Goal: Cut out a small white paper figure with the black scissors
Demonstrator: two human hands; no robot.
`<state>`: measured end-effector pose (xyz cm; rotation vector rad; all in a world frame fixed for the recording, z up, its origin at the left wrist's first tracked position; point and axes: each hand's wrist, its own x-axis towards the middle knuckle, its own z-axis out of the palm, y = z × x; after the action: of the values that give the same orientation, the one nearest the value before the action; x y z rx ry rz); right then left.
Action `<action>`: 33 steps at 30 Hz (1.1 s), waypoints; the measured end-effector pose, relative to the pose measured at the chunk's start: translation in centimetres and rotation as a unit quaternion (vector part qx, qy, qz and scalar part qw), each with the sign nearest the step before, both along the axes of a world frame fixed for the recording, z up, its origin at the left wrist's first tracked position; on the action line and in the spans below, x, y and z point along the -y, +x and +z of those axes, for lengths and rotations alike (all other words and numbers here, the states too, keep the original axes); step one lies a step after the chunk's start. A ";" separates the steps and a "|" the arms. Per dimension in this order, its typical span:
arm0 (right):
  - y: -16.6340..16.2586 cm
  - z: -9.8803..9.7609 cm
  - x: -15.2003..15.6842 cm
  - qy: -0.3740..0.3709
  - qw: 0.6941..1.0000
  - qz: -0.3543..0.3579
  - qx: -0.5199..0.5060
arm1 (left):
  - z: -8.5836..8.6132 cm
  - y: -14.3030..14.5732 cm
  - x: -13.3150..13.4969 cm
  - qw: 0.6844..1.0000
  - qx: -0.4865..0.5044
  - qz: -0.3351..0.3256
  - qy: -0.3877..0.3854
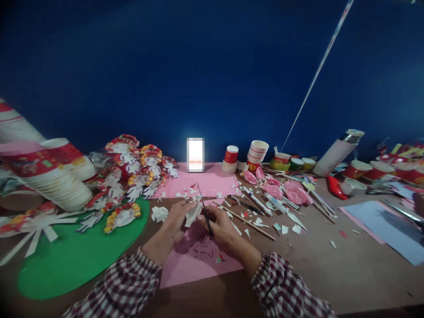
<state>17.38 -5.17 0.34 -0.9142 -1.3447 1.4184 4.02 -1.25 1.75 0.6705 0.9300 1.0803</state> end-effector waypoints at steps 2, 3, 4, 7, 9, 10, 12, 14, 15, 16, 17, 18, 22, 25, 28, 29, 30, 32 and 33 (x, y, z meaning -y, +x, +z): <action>0.1 -0.2 0.0 -0.002 1.000 -0.004 0.012 | 0.1 0.0 0.0 1.000 -0.001 0.001 0.000; 0.1 -0.2 0.0 -0.003 1.000 -0.005 0.016 | 0.1 0.0 0.1 1.000 -0.003 0.002 -0.001; 0.2 -0.3 0.0 -0.003 1.000 -0.006 0.019 | 0.0 0.0 0.1 1.000 -0.004 0.002 -0.001; 0.3 -0.3 -0.1 -0.004 1.000 -0.001 0.029 | -0.1 -0.1 0.0 1.000 -0.004 0.001 0.003; 0.5 -0.1 -0.1 -0.004 0.999 0.004 0.036 | -0.2 -0.2 0.0 1.000 -0.001 -0.003 0.009; 0.5 0.0 -0.2 -0.004 0.999 0.006 0.040 | -0.1 -0.3 -0.1 1.000 -0.001 -0.007 0.011; 0.6 0.1 -0.2 -0.002 0.999 0.009 0.047 | -0.1 -0.4 -0.1 1.000 -0.006 -0.016 0.011; 0.7 0.3 -0.2 -0.001 0.999 0.010 0.048 | 0.0 -0.5 -0.2 1.000 -0.012 -0.027 0.008; 0.6 0.4 -0.2 -0.001 0.999 0.009 0.046 | 0.0 -0.6 -0.3 0.999 -0.012 -0.032 0.008; 0.6 0.5 -0.1 -0.001 0.999 0.007 0.044 | -0.1 -0.6 -0.3 0.999 -0.012 -0.036 0.008; 0.6 0.5 -0.1 -0.001 0.999 0.005 0.044 | -0.1 -0.6 -0.4 0.999 -0.012 -0.040 0.009; 0.6 0.5 -0.1 -0.002 0.999 0.004 0.045 | -0.2 -0.7 -0.4 0.999 -0.010 -0.044 0.010; 0.7 0.5 -0.1 -0.006 0.999 0.008 0.054 | -0.2 -0.7 -0.4 0.999 -0.004 -0.050 0.010; 0.8 0.4 -0.2 -0.008 0.998 0.011 0.064 | -0.2 -0.6 -0.4 0.999 -0.001 -0.040 -0.001; 0.8 0.4 -0.2 -0.004 0.997 0.013 0.079 | -0.1 -0.6 -0.4 0.999 -0.006 -0.034 -0.004; 0.8 0.4 -0.1 -0.002 0.997 0.012 0.079 | -0.1 -0.5 -0.4 0.999 -0.009 -0.032 -0.003; 0.7 0.4 -0.1 -0.001 0.997 0.012 0.076 | 0.0 -0.5 -0.4 0.999 -0.012 -0.033 -0.001; 0.6 0.5 0.0 0.003 0.998 0.012 0.067 | 0.0 -0.5 -0.3 0.999 -0.016 -0.033 0.001; 0.5 0.5 0.0 0.007 0.998 0.010 0.063 | 0.0 -0.5 -0.3 0.999 -0.016 -0.035 0.003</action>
<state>17.88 -5.18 0.84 -0.9986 -1.4586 1.3832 3.48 -0.94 1.79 0.7216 0.9247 1.0123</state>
